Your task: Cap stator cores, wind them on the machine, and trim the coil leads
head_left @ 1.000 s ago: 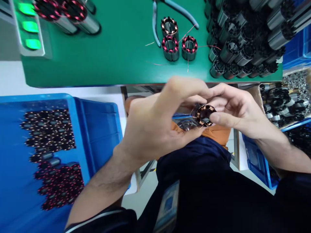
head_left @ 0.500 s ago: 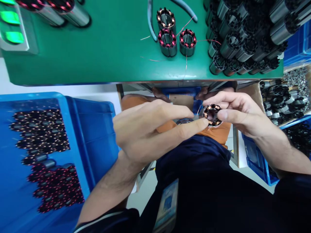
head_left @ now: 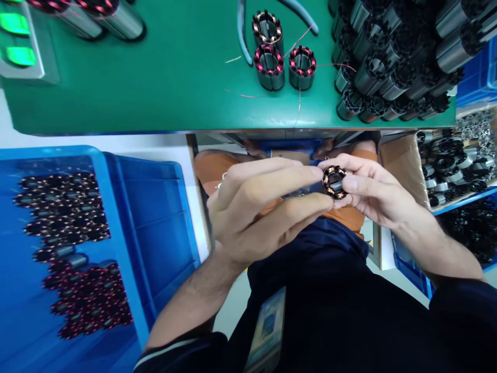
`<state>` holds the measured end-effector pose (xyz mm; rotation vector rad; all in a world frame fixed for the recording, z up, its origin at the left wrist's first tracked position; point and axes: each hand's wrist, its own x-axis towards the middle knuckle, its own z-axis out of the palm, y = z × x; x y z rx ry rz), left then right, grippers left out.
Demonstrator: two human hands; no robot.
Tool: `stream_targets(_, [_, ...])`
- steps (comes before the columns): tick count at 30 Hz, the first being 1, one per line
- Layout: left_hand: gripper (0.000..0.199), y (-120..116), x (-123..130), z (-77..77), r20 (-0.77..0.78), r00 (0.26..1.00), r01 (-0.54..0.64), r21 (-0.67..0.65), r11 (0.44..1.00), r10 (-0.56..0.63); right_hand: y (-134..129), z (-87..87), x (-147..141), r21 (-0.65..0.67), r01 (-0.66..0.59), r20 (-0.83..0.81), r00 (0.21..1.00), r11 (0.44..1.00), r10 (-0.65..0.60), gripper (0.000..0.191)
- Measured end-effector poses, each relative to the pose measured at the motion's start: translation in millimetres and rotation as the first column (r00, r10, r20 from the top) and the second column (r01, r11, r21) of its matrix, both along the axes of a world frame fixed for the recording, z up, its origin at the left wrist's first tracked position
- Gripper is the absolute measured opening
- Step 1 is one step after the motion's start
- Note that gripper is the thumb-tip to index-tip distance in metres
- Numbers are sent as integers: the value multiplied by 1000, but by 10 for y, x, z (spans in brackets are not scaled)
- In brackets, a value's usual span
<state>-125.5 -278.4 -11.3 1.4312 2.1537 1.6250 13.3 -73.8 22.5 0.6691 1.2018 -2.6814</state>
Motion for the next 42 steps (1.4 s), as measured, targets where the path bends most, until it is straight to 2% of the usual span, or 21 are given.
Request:
stream_targets(2, [5, -20, -11, -71, -276, 958, -44, 110, 993, 73, 27, 2, 20, 36, 41, -3, 999, 999, -41, 36])
stream_targets(3, [4, -30, -33, -133, -355, 928, -68, 143, 987, 115, 52, 13, 40, 85, 59, 1, 998, 995, -59, 40])
stream_targets(5, [6, -37, -91, -295, -379, 915, -112, 93, 989, 139, 109, 46, 93, 240, 84, -5, 996, 967, -85, 48])
stream_targets(7, [9, -26, -137, -441, -274, 957, -110, -26, 994, 99, 146, 79, 148, 425, 103, -40, 995, 899, -95, 48])
stream_targets(9, [8, 3, -145, -486, -74, 994, -85, -55, 995, 81, 143, 99, 180, 565, 127, -93, 992, 815, -90, 41])
stream_targets(11, [15, 49, -113, -403, 121, 991, -67, 31, 997, 63, 101, 104, 178, 632, 147, -143, 987, 761, -72, 38])
stream_targets(13, [28, 110, -56, -254, 237, 971, -55, 135, 989, 21, 46, 97, 151, 653, 150, -158, 986, 742, -60, 39])
stream_targets(15, [20, 173, 15, -143, 318, 948, -43, 190, 981, -20, 10, 90, 127, 663, 141, -144, 988, 735, -59, 43])
stream_targets(17, [9, 220, 83, -149, 436, 896, -8, 202, 979, -82, 12, 89, 126, 667, 120, -123, 991, 735, -50, 46])
stream_targets(19, [20, 240, 132, -265, 597, 790, 35, 182, 983, -139, 46, 95, 155, 660, 97, -119, 993, 745, -25, 45])
stream_targets(22, [35, 220, 147, -448, 791, 604, 23, 108, 994, -99, 103, 99, 216, 644, 45, -104, 994, 764, 30, 41])
stream_targets(24, [37, 190, 120, -443, 813, 578, 21, 77, 997, -75, 115, 87, 235, 666, 21, -102, 993, 745, 63, 40])
stream_targets(29, [20, 160, 55, -120, 668, 717, 160, 120, 980, -199, 91, 14, 213, 744, 34, -154, 981, 668, 122, 45])
stream_targets(31, [18, 165, 69, -90, 637, 743, 172, 115, 978, -205, 100, -5, 222, 750, 23, -147, 980, 661, 134, 47])
stream_targets(33, [23, 162, 95, -181, 675, 704, 206, 103, 973, -221, 125, -7, 247, 732, 7, -144, 979, 681, 145, 46])
stream_targets(35, [33, 145, 108, -345, 746, 634, 222, 75, 972, -203, 155, 2, 274, 712, 0, -139, 980, 702, 141, 47])
stream_targets(36, [37, 132, 105, -426, 766, 620, 202, 53, 978, -170, 167, 7, 283, 708, -2, -127, 983, 706, 130, 50])
stream_targets(37, [37, 117, 96, -491, 759, 637, 164, 33, 986, -131, 174, 10, 286, 706, -8, -108, 987, 708, 118, 53])
stream_targets(39, [36, 90, 65, -540, 621, 778, 65, 63, 996, -90, 172, 7, 273, 704, -11, -83, 992, 710, 98, 57])
stream_targets(41, [60, 76, 35, -474, 341, 934, 60, 143, 988, -107, 151, -9, 241, 683, -13, -98, 989, 730, 110, 59])
stream_targets(42, [75, 74, 25, -412, 196, 971, 105, 168, 980, -137, 136, -17, 222, 667, -24, -106, 986, 745, 127, 60])
